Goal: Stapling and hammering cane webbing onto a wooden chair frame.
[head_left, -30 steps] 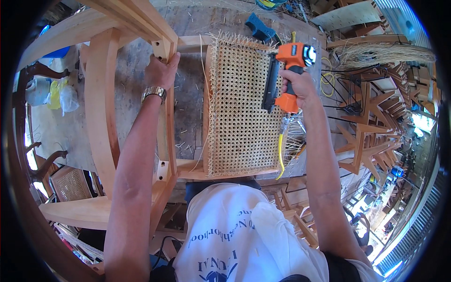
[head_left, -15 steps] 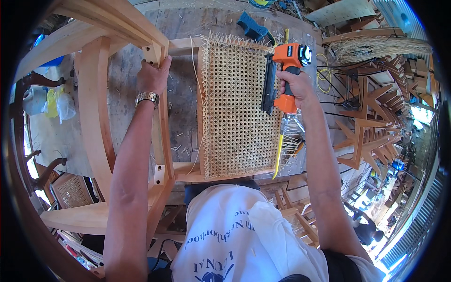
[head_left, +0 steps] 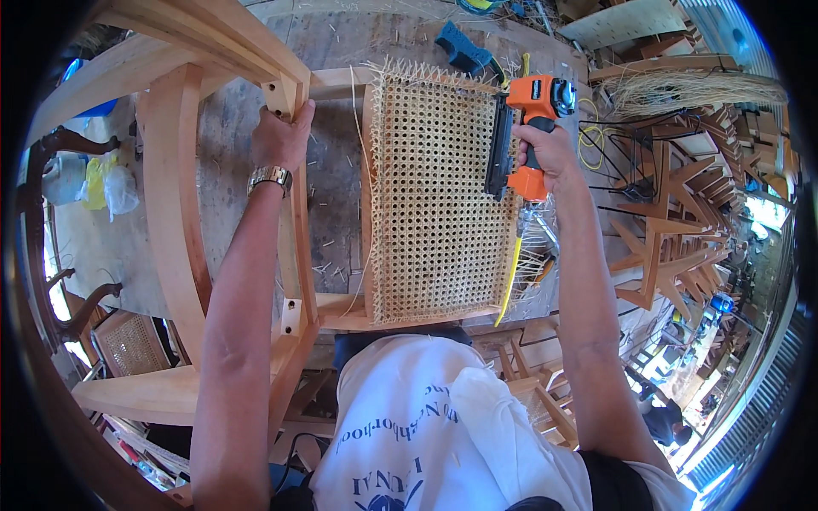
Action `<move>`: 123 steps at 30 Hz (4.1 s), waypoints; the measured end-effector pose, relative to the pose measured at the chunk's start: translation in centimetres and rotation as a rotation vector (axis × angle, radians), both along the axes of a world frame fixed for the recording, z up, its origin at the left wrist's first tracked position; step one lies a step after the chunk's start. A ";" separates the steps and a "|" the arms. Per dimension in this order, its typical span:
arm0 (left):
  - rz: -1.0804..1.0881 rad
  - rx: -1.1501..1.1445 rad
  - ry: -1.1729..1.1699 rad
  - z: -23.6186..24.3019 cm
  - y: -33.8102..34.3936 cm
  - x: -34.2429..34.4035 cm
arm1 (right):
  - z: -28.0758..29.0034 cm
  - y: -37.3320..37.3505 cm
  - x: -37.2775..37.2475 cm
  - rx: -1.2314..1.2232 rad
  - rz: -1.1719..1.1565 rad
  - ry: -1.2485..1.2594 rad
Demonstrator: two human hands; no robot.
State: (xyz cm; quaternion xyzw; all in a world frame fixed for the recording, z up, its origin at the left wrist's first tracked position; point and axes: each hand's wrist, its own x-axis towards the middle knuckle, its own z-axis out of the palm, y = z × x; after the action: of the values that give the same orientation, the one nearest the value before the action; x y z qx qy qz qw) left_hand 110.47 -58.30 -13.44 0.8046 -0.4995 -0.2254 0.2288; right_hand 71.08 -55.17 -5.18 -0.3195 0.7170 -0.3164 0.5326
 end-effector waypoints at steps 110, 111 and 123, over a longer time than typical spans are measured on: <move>-0.031 -0.135 0.047 -1.6 -0.2 1.4 | -5.6 8.4 -20.8 0.086 -0.006 0.366; -0.019 -0.053 -0.046 -2.0 -0.5 2.2 | -6.4 8.4 -21.6 0.111 0.039 0.433; -0.099 -0.040 -0.023 -2.3 -1.3 1.7 | -14.2 6.8 -22.3 0.025 0.378 1.292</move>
State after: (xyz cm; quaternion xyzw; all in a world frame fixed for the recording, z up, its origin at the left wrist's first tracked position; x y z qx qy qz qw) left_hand 112.19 -59.62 -15.72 0.7767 -0.5457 -0.2171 0.2276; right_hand 48.78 -48.35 -19.36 -0.5585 0.8269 0.0453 0.0466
